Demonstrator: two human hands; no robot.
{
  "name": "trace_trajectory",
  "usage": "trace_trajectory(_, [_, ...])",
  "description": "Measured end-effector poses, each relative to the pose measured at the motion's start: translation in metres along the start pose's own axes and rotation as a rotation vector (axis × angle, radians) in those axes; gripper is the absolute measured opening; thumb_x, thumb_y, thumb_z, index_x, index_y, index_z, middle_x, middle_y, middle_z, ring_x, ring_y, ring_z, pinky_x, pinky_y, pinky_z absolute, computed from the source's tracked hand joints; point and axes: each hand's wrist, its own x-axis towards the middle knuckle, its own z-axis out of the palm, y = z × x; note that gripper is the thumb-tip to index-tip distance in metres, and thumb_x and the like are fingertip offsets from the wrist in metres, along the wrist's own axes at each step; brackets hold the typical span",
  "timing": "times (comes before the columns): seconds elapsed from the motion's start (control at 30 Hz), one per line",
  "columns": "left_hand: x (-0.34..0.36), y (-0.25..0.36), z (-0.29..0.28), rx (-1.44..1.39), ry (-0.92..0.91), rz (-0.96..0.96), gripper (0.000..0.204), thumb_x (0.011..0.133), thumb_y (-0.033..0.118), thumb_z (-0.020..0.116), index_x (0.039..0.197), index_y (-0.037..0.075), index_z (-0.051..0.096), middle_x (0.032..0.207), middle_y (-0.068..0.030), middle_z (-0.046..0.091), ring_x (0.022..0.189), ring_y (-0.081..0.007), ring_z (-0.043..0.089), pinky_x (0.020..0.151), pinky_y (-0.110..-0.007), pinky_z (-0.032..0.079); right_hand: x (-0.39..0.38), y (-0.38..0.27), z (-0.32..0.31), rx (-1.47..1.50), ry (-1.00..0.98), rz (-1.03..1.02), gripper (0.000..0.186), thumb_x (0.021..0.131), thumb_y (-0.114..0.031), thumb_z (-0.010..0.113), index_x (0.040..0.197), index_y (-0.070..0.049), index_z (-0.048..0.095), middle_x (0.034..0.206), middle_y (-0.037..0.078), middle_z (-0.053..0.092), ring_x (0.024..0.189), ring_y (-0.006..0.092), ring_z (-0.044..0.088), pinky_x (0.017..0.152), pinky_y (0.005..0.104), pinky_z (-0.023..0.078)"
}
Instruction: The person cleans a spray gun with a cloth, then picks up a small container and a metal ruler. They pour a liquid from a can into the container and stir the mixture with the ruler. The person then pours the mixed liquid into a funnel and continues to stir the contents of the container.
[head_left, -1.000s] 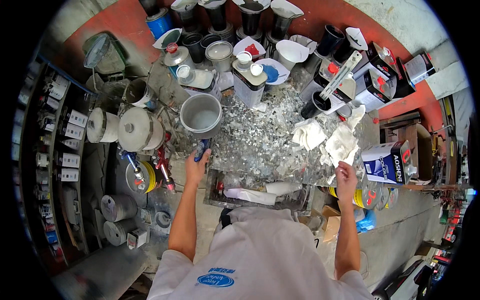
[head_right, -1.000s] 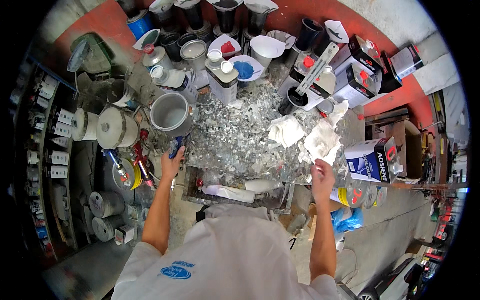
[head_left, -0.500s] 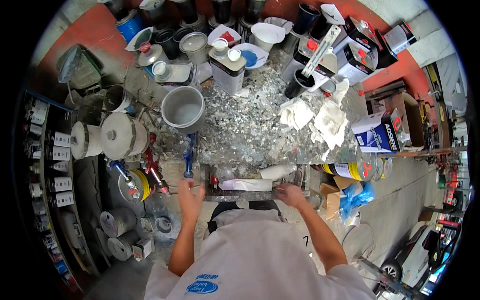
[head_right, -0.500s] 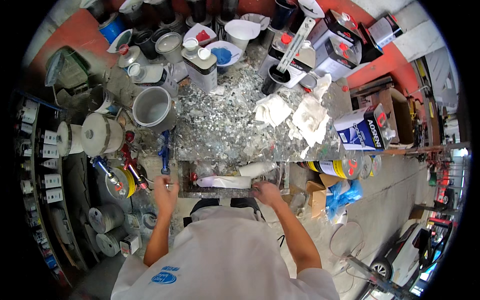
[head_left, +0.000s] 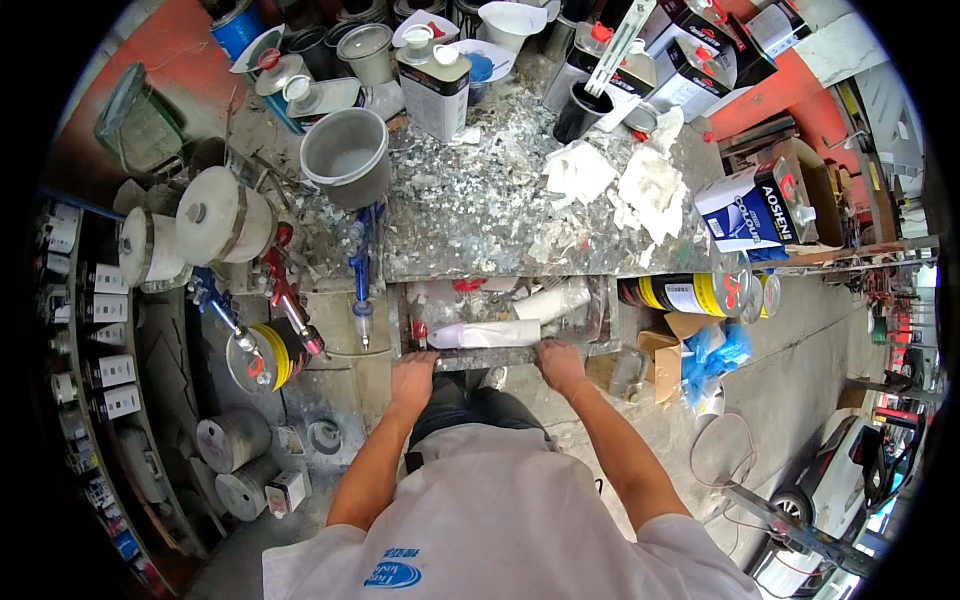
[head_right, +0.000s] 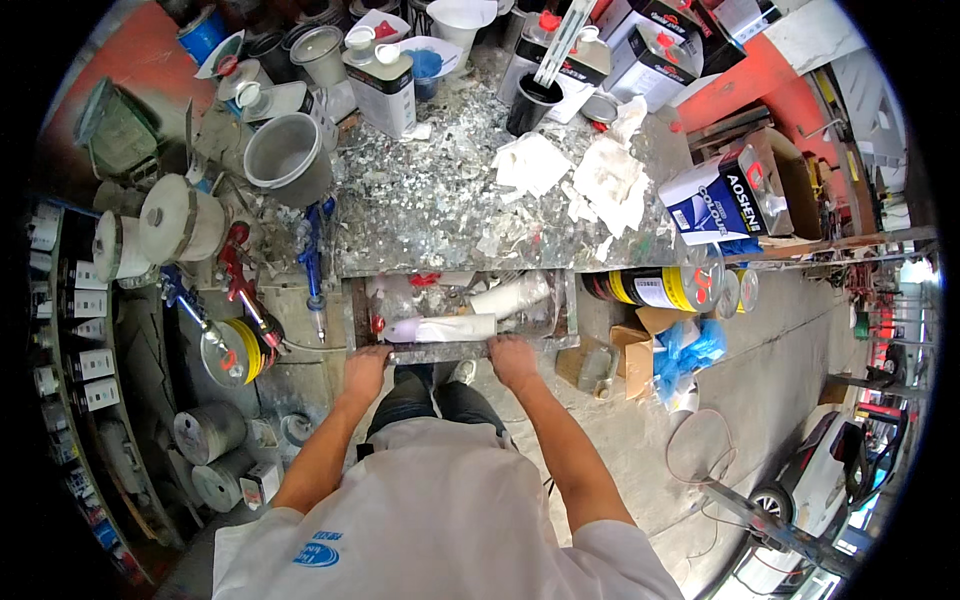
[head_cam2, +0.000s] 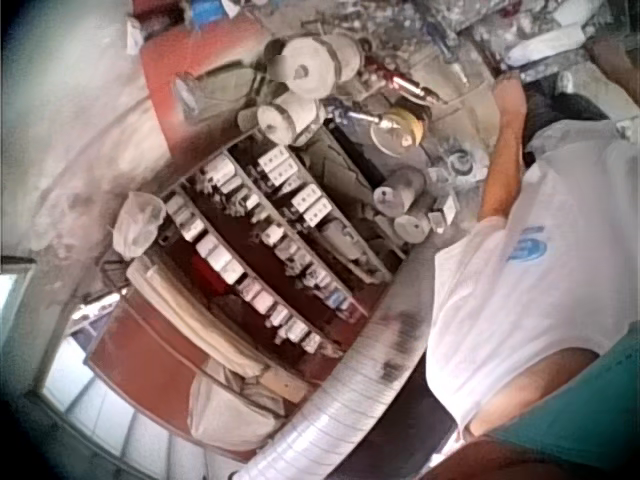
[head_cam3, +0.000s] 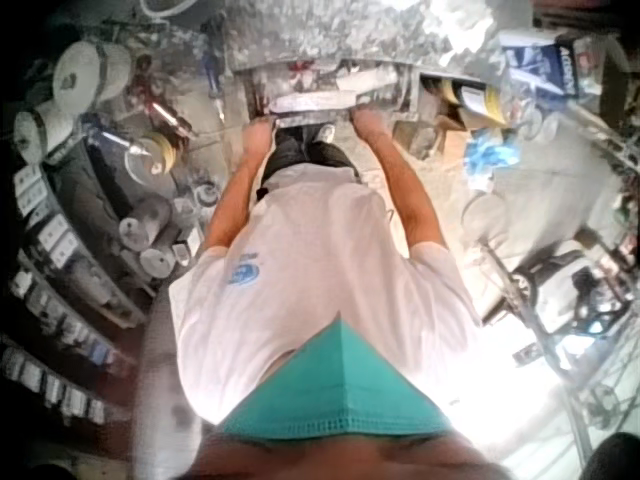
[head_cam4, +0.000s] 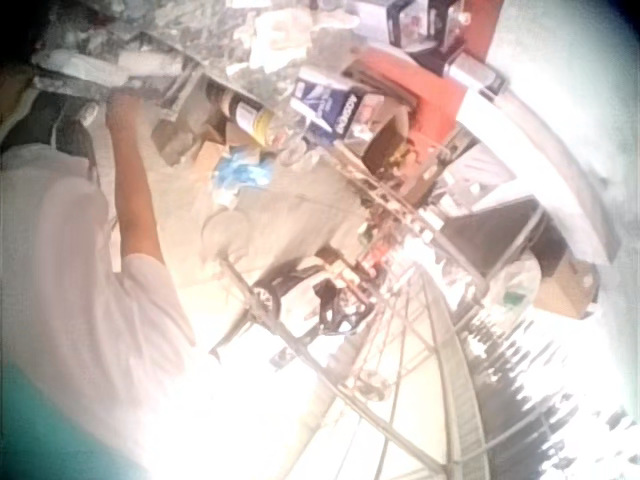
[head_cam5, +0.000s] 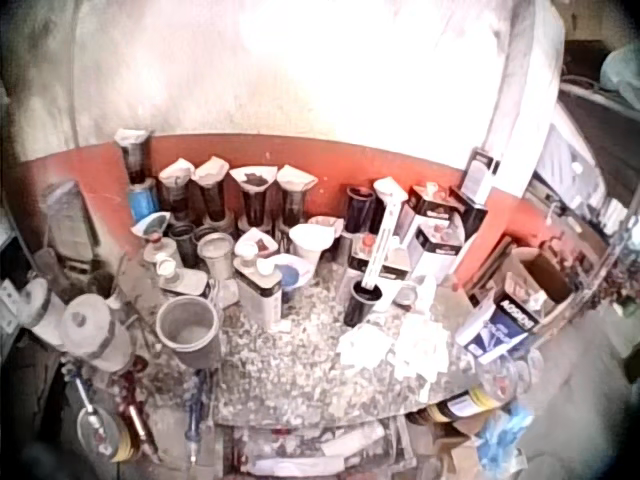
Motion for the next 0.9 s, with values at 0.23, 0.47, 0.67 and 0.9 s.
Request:
trace_trajectory(0.23, [-0.030, 0.008, 0.004, 0.001, 0.046, 0.006, 0.031, 0.082, 0.006, 0.064, 0.113, 0.006, 0.068, 0.109, -0.0140, 0.071, 0.105, -0.0324, 0.065, 0.094, -0.043, 0.049, -0.019, -0.004, 0.011, 0.029, 0.019, -0.060, 0.026, 0.087, -0.023, 0.064, 0.106, -0.006, 0.062, 0.104, 0.015, 0.069, 0.099, 0.0338, 0.066, 0.083, 0.0455, 0.053])
trace_trajectory(0.47, [-0.018, 0.025, -0.047, -0.196, -0.235, -0.231, 0.025, 0.088, 0.022, 0.064, 0.109, 0.011, 0.070, 0.119, -0.0134, 0.066, 0.111, -0.0318, 0.062, 0.090, -0.042, 0.052, -0.021, -0.014, -0.020, 0.118, -0.095, -0.064, 0.032, 0.087, -0.028, 0.065, 0.110, -0.006, 0.068, 0.102, 0.016, 0.070, 0.097, 0.0348, 0.066, 0.085, 0.0461, 0.052])
trace_trajectory(0.67, [0.036, -0.004, -0.003, 0.392, -0.131, 0.217, 0.021, 0.085, 0.011, 0.059, 0.103, 0.010, 0.069, 0.110, -0.0095, 0.062, 0.107, -0.0290, 0.063, 0.083, -0.042, 0.056, -0.017, -0.060, -0.049, 0.622, 0.161, -0.167, 0.028, 0.089, -0.026, 0.064, 0.105, -0.004, 0.071, 0.101, 0.016, 0.070, 0.091, 0.0330, 0.067, 0.082, 0.0421, 0.053])
trace_trajectory(0.9, [0.063, -0.007, -0.042, 0.351, -0.020, 0.235, 0.011, 0.080, 0.011, 0.063, 0.081, 0.007, 0.073, 0.090, -0.0094, 0.070, 0.091, -0.0261, 0.069, 0.073, -0.041, 0.056, -0.028, -0.054, -0.038, 0.916, 0.206, 0.018, 0.022, 0.092, -0.024, 0.065, 0.100, -0.004, 0.072, 0.095, 0.014, 0.071, 0.077, 0.0287, 0.070, 0.070, 0.0381, 0.055])
